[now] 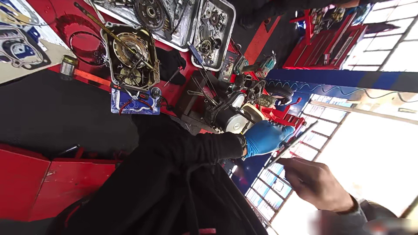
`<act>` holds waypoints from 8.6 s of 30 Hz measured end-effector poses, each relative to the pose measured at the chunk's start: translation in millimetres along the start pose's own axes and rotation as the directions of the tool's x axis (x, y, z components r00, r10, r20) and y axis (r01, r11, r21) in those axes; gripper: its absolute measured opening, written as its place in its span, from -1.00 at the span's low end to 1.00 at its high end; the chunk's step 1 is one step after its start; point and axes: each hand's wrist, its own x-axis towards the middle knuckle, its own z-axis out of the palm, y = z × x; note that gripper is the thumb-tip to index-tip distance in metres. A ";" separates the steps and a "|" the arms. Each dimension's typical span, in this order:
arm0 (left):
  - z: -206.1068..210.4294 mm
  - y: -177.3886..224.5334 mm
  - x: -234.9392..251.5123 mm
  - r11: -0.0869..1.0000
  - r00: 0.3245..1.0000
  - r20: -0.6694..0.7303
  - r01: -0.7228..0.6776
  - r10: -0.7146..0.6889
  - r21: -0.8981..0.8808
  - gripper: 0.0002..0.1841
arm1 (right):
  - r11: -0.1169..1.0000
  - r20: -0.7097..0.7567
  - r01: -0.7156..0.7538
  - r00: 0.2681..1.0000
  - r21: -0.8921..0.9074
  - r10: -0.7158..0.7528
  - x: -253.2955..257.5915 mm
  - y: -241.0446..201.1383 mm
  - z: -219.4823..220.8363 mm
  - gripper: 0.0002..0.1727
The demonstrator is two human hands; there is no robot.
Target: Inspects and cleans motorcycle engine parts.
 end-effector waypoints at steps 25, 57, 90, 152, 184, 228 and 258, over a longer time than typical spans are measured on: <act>-3.5 -18.6 -1.0 0.998 0.998 0.010 0.066 -0.066 0.010 -0.51 | 0.720 -0.041 0.268 0.924 -0.639 -0.380 16.7 17.9 -7.4 -0.50; -8.7 -55.3 -24.1 0.980 0.997 0.067 0.023 -0.038 0.199 -0.62 | 0.740 -0.217 0.179 0.888 -0.648 -0.405 62.2 21.2 44.0 -0.33; -17.1 -121.3 -61.4 0.779 0.777 -0.110 0.626 -0.620 0.036 0.04 | 0.817 -0.278 0.026 0.934 -0.576 -0.226 11.1 -7.5 25.1 -0.39; -14.7 -112.3 -50.8 0.838 0.879 -0.155 0.476 -0.451 0.267 -0.28 | 0.945 -0.455 -0.036 0.870 0.326 0.190 27.9 -0.4 45.4 -0.64; -6.7 -82.0 51.3 0.785 0.962 -0.103 0.266 -0.253 0.559 -0.49 | 0.875 -0.480 0.253 0.756 -0.413 -0.445 38.9 108.1 -14.6 -0.33; -31.3 -18.6 95.5 0.880 0.825 0.516 -0.402 0.230 0.252 -0.62 | 0.941 -0.312 -0.296 0.921 -0.166 0.234 7.2 60.5 -23.9 -0.41; -28.9 -27.9 104.9 0.854 0.872 0.475 -0.334 0.118 0.399 -0.60 | 0.939 -0.136 -0.288 0.954 -0.186 0.265 29.5 67.7 -61.1 -0.75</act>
